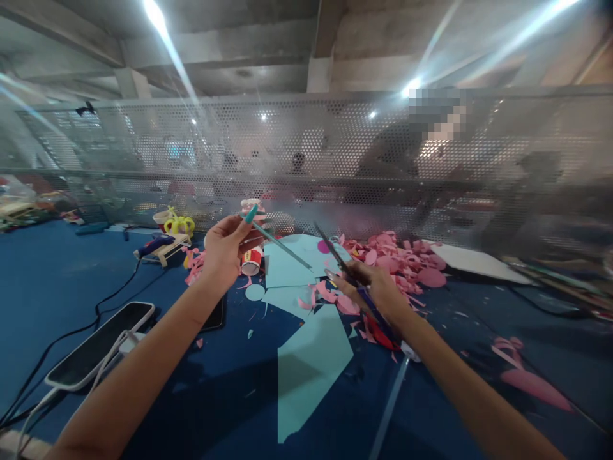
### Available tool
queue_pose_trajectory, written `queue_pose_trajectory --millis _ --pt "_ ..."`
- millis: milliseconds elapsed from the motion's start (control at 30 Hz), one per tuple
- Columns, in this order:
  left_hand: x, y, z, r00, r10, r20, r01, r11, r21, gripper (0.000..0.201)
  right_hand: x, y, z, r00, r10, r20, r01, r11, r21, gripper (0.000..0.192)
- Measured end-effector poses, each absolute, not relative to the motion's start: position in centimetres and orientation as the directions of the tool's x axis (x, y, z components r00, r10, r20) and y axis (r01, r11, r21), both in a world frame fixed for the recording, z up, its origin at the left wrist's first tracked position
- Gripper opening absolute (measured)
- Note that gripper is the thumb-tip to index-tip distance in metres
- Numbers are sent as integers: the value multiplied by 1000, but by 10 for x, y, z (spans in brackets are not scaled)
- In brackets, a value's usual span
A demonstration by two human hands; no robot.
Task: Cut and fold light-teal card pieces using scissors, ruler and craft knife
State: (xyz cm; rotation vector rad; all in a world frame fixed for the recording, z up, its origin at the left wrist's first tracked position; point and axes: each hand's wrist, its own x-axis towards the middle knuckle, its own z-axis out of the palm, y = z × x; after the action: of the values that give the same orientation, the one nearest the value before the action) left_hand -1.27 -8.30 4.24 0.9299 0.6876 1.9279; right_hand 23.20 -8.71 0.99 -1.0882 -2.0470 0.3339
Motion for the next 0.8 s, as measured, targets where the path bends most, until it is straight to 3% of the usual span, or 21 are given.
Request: queue_pose_trajectory --millis 100,233,600,800 --pt "-15 -82 43 -361 861 358 -452 -497 740 12 243 -82 16 -385 734 560 782 581 -225 39" --pt "-14 -81 40 -362 854 374 -442 -511 737 12 243 -82 12 -435 707 557 827 558 -63 42" --pt "-16 -79 39 -350 854 384 -438 -512 739 12 241 -81 5 -414 671 615 872 487 55 38" --pt "-15 -78 37 -350 846 402 -431 -526 733 11 240 -81 3 -414 678 608 871 489 47 38"
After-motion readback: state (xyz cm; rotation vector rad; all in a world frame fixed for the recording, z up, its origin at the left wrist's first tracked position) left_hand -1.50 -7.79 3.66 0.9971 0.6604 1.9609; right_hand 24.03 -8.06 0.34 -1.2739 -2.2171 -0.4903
